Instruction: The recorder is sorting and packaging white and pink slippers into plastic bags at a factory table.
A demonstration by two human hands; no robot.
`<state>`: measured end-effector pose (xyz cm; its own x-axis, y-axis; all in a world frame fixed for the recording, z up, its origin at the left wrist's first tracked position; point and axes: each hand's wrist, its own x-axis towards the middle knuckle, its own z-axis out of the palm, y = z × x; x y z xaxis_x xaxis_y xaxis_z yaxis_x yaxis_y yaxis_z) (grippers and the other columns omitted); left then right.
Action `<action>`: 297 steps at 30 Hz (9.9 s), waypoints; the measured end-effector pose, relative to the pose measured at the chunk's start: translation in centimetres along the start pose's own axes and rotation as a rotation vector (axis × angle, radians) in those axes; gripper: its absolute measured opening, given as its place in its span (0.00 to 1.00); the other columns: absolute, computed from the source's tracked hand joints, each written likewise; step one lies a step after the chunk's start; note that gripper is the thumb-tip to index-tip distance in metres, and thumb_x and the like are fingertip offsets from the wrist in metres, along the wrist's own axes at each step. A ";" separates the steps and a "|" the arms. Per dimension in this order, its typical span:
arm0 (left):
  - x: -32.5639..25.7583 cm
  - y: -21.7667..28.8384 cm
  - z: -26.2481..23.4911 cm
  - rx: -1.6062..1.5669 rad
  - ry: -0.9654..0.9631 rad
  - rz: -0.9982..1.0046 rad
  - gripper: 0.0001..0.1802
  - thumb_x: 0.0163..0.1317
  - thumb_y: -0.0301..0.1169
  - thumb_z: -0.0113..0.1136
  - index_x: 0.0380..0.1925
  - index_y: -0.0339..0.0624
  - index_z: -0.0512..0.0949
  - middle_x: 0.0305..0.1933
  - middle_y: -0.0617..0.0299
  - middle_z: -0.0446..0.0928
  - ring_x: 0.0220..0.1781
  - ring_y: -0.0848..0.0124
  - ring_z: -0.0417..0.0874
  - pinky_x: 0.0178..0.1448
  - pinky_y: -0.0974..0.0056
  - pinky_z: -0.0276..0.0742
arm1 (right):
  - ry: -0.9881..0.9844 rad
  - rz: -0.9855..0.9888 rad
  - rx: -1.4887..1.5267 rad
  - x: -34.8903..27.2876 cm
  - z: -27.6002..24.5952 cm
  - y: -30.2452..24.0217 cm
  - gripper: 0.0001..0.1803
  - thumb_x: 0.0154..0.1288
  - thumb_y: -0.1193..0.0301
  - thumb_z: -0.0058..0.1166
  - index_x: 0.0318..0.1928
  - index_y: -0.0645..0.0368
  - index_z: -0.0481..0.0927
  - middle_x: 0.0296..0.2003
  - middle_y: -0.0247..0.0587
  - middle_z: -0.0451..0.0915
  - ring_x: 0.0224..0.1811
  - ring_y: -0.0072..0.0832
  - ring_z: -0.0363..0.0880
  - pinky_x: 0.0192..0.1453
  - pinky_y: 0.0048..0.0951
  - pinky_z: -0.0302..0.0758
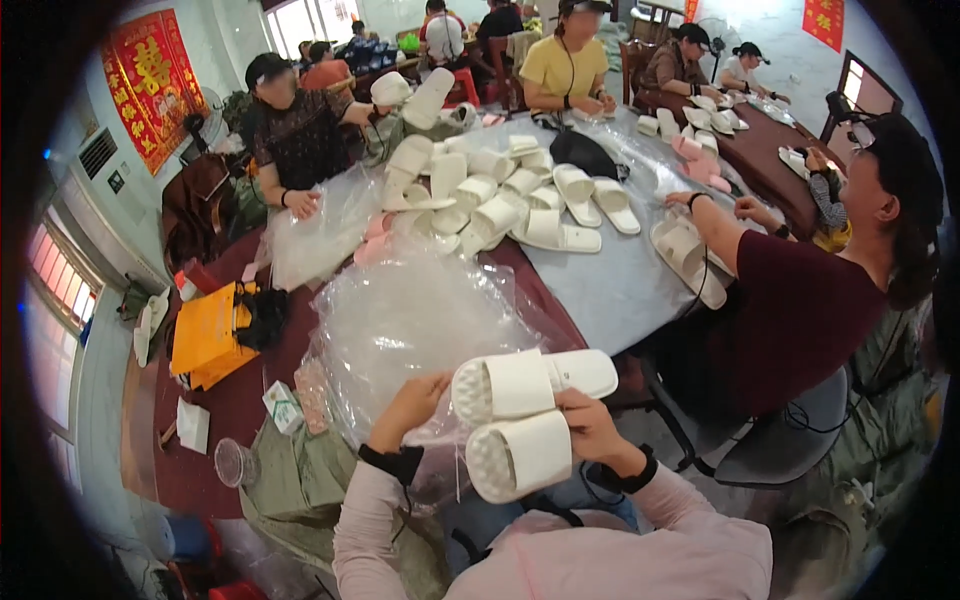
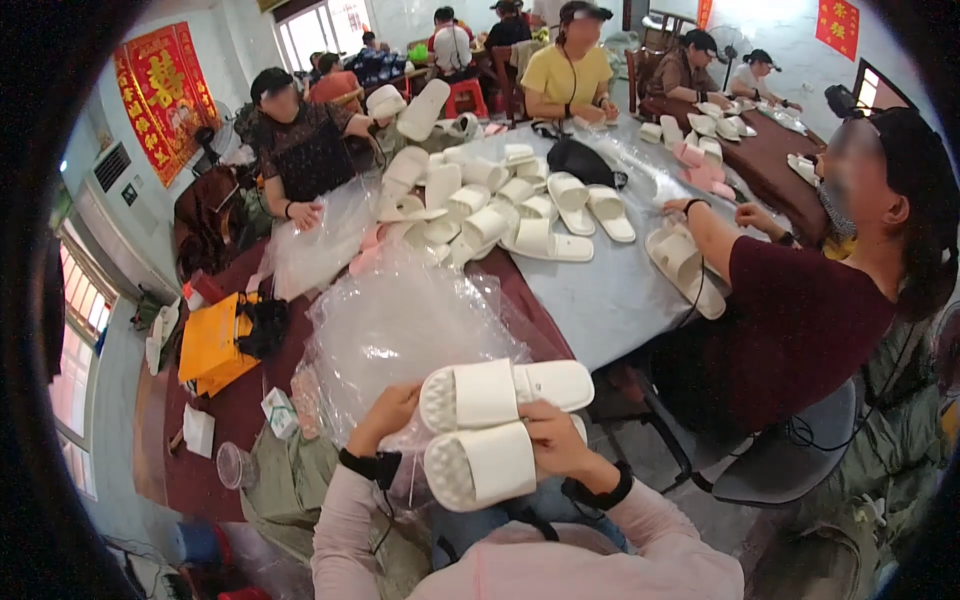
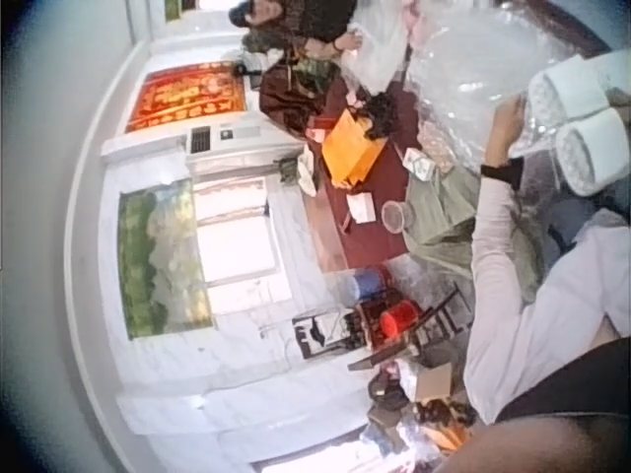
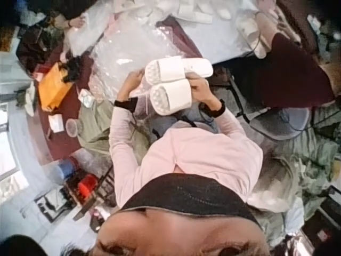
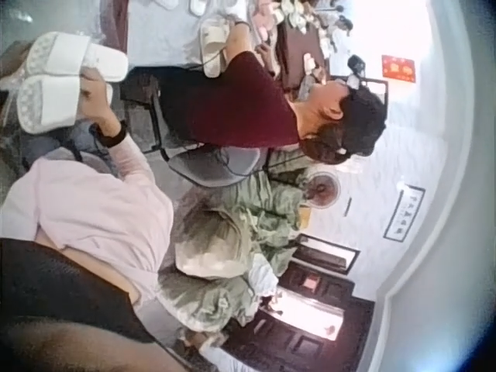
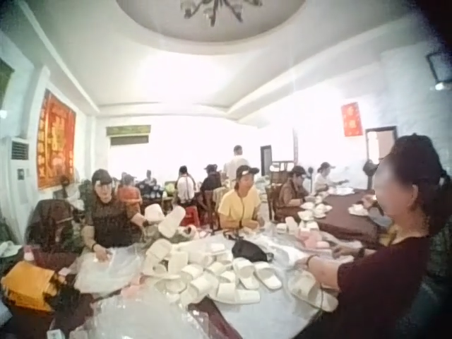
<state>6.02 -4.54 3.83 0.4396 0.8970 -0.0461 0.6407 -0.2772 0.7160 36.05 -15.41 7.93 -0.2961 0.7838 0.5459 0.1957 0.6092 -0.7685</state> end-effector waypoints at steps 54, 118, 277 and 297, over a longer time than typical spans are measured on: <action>-1.2 8.1 0.3 -0.041 0.142 0.132 0.30 0.62 0.28 0.53 0.65 0.39 0.61 0.59 0.42 0.70 0.61 0.47 0.69 0.63 0.54 0.65 | 0.098 -0.234 -0.726 0.2 6.0 1.9 0.12 0.40 0.72 0.53 0.30 0.63 0.74 0.42 0.48 0.75 0.48 0.42 0.76 0.51 0.39 0.72; 0.5 7.0 2.8 0.569 0.019 0.346 0.31 0.65 0.45 0.48 0.69 0.66 0.57 0.73 0.46 0.49 0.70 0.36 0.52 0.69 0.35 0.47 | 0.089 -0.054 -0.640 -0.1 8.6 4.9 0.09 0.48 0.76 0.58 0.31 0.65 0.76 0.41 0.53 0.74 0.49 0.50 0.73 0.53 0.44 0.68; -10.7 1.6 7.5 0.748 -0.044 0.066 0.46 0.48 0.46 0.66 0.69 0.64 0.56 0.71 0.48 0.54 0.69 0.41 0.56 0.64 0.32 0.54 | 0.384 0.494 -0.151 4.3 7.9 3.1 0.17 0.62 0.66 0.57 0.25 0.70 0.77 0.34 0.51 0.73 0.30 0.45 0.75 0.34 0.35 0.70; -6.3 3.6 4.2 -1.256 0.146 -0.056 0.37 0.68 0.49 0.49 0.67 0.37 0.52 0.61 0.47 0.66 0.60 0.57 0.71 0.63 0.53 0.69 | 0.285 0.403 -0.240 2.7 10.8 3.0 0.20 0.63 0.61 0.54 0.28 0.69 0.75 0.37 0.55 0.71 0.38 0.50 0.72 0.42 0.43 0.70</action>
<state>8.22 -12.66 3.74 0.3068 0.9485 -0.0783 -0.4165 0.2078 0.8851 25.72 -12.76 3.53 0.1049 0.9420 0.3188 0.4588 0.2386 -0.8559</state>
